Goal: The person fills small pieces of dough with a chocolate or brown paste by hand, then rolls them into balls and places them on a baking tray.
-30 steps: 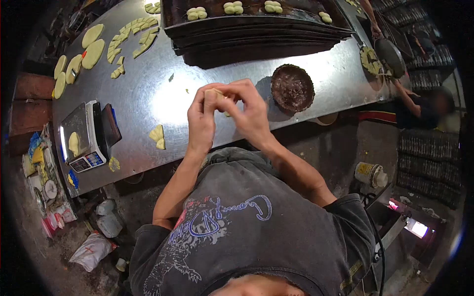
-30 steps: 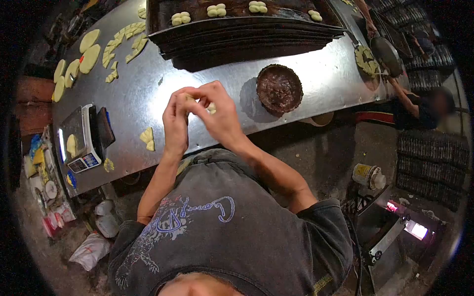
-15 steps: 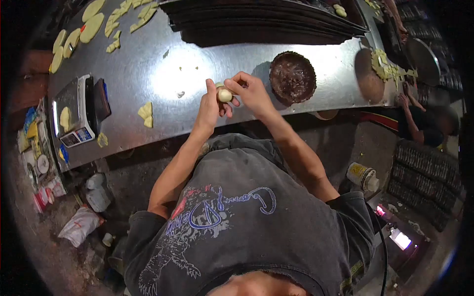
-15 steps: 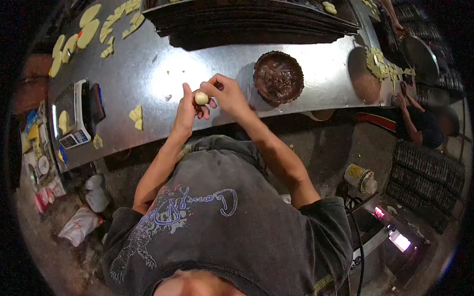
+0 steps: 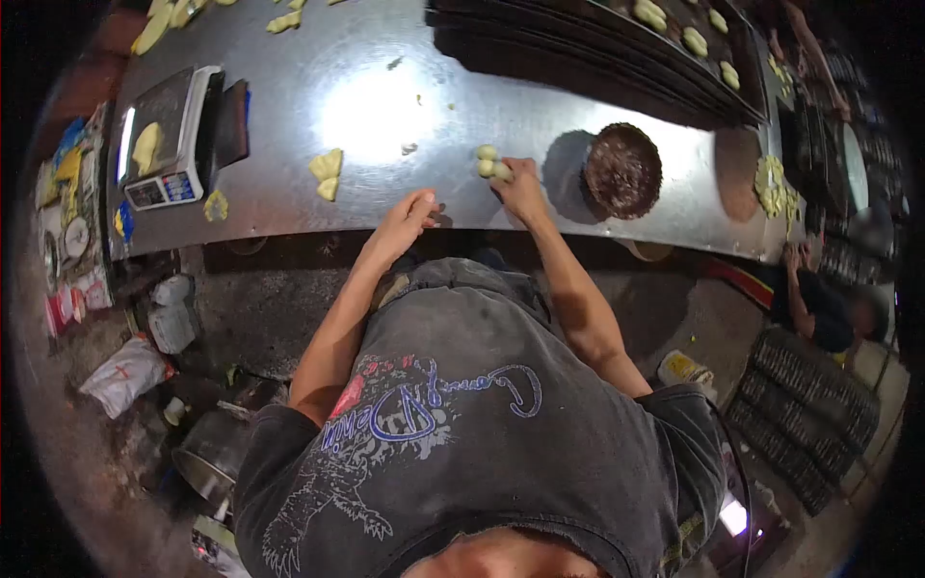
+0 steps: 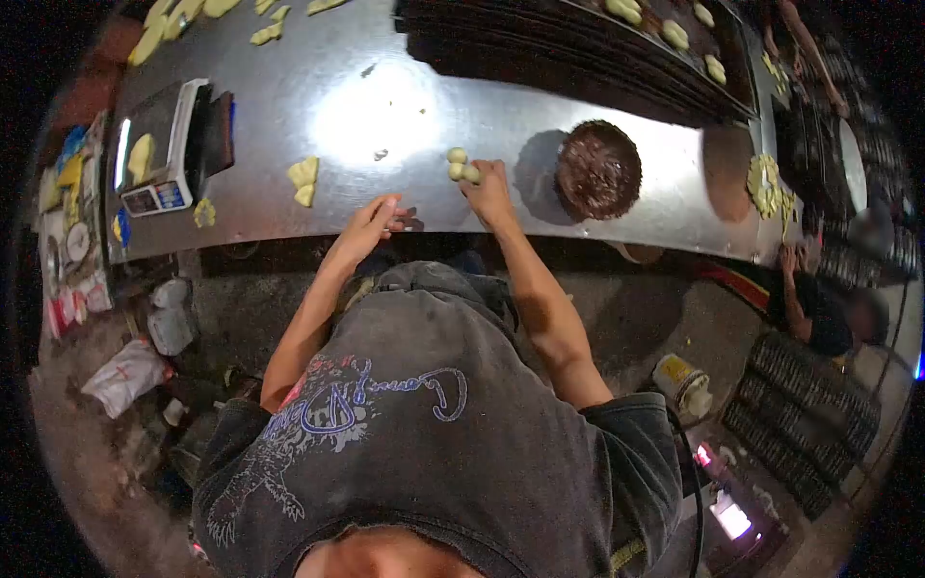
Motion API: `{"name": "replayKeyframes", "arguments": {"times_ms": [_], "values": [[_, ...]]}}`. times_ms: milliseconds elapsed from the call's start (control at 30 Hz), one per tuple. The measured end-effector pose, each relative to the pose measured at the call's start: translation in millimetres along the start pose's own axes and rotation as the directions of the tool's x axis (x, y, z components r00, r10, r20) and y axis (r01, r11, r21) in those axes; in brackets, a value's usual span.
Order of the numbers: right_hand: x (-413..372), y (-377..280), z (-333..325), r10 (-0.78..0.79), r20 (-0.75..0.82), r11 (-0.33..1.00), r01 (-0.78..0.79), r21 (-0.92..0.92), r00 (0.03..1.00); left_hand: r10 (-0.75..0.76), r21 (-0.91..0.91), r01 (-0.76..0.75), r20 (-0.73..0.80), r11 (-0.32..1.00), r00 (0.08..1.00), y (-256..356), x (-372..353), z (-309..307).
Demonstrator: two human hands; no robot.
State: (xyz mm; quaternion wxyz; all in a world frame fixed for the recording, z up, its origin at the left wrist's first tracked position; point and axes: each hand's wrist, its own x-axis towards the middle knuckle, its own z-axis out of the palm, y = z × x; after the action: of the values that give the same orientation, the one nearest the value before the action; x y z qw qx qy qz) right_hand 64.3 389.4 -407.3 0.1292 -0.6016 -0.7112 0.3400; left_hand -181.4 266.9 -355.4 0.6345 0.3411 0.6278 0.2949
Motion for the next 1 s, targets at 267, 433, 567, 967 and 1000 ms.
{"name": "replayKeyframes", "arguments": {"times_ms": [267,433,567,967,1000], "values": [[32,-109,74,-0.452,0.110,0.892,0.452,0.022,0.885,0.557,0.810,0.010,-0.412,0.587,0.721,-55,-12,-100],[47,-217,169,-0.795,0.082,0.605,0.796,0.034,0.601,0.476,0.851,0.119,-0.396,0.512,0.786,-91,13,-145],[51,-232,207,-0.599,0.189,0.789,0.613,-0.027,0.779,0.491,0.877,0.107,-0.360,0.469,0.793,-106,25,-159],[-19,-167,41,-0.033,0.525,0.881,-0.224,0.418,0.850,0.352,0.589,-0.131,-0.278,0.798,0.894,1,25,-130],[-27,-184,35,-0.073,0.452,0.787,-0.226,0.574,0.889,0.440,0.400,-0.327,-0.232,0.856,0.867,16,30,-119]]}}
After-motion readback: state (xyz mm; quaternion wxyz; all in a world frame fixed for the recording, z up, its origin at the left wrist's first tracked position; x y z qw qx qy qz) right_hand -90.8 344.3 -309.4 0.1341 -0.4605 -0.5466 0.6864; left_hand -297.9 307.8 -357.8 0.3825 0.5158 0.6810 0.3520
